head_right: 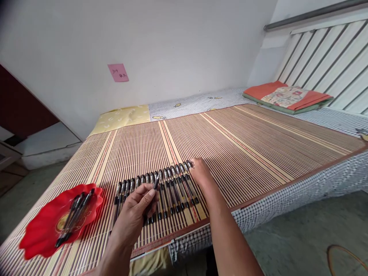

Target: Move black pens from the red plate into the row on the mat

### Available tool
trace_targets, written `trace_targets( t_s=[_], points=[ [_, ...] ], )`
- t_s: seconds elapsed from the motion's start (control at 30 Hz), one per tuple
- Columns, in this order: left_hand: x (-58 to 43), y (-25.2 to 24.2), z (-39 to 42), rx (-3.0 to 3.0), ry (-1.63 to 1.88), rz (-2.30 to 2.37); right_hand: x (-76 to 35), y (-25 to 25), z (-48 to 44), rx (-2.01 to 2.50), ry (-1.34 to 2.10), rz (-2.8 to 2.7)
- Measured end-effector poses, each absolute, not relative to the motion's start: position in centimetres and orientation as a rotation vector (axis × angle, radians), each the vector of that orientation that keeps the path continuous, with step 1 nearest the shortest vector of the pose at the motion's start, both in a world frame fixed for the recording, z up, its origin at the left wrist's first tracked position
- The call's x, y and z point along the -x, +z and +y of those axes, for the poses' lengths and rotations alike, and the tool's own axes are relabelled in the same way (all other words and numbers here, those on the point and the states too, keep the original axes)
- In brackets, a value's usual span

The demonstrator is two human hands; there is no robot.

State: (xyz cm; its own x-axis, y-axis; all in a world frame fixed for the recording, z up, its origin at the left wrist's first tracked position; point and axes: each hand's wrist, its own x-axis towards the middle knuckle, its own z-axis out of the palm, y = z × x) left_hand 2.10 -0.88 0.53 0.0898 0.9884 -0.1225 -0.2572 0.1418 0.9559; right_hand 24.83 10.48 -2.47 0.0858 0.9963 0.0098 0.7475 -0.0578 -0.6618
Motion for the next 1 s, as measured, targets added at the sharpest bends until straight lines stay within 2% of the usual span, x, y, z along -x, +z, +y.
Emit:
trace_targets(
  t_s=[0.1, 0.2, 0.27, 0.37, 0.6, 0.83, 1.0],
  points=[
    [-2.4, 0.6, -0.8, -0.926, 1.255, 1.048, -23.6, -0.1, 8.9, 1.643, 0.801, -1.670],
    [-2.6, 0.5, -0.8, -0.923, 1.361, 1.082, -21.1, 1.9, 7.0, 1.154, 1.226, -1.589],
    [-2.5, 0.4, -0.8, -0.937, 1.426, 1.116, -19.3, 2.6, 6.1, 0.934, 1.359, -1.542],
    [-2.3, 0.3, -0.8, -0.982, 1.507, 1.187, -17.2, 2.7, 5.4, 0.798, 1.388, -1.456],
    [-2.5, 0.6, -1.2, -1.147, 1.635, 1.374, -16.3, 2.6, 4.9, 0.798, 1.354, -1.401],
    [-2.2, 1.6, -1.3, -0.923, 1.199, 1.010, -17.5, 3.9, 4.7, 0.779, 1.314, -1.441],
    [-2.9, 1.7, -1.3, -0.962, 1.314, 1.108, -17.7, 3.4, 4.9, 0.829, 1.339, -1.392]
  ],
)
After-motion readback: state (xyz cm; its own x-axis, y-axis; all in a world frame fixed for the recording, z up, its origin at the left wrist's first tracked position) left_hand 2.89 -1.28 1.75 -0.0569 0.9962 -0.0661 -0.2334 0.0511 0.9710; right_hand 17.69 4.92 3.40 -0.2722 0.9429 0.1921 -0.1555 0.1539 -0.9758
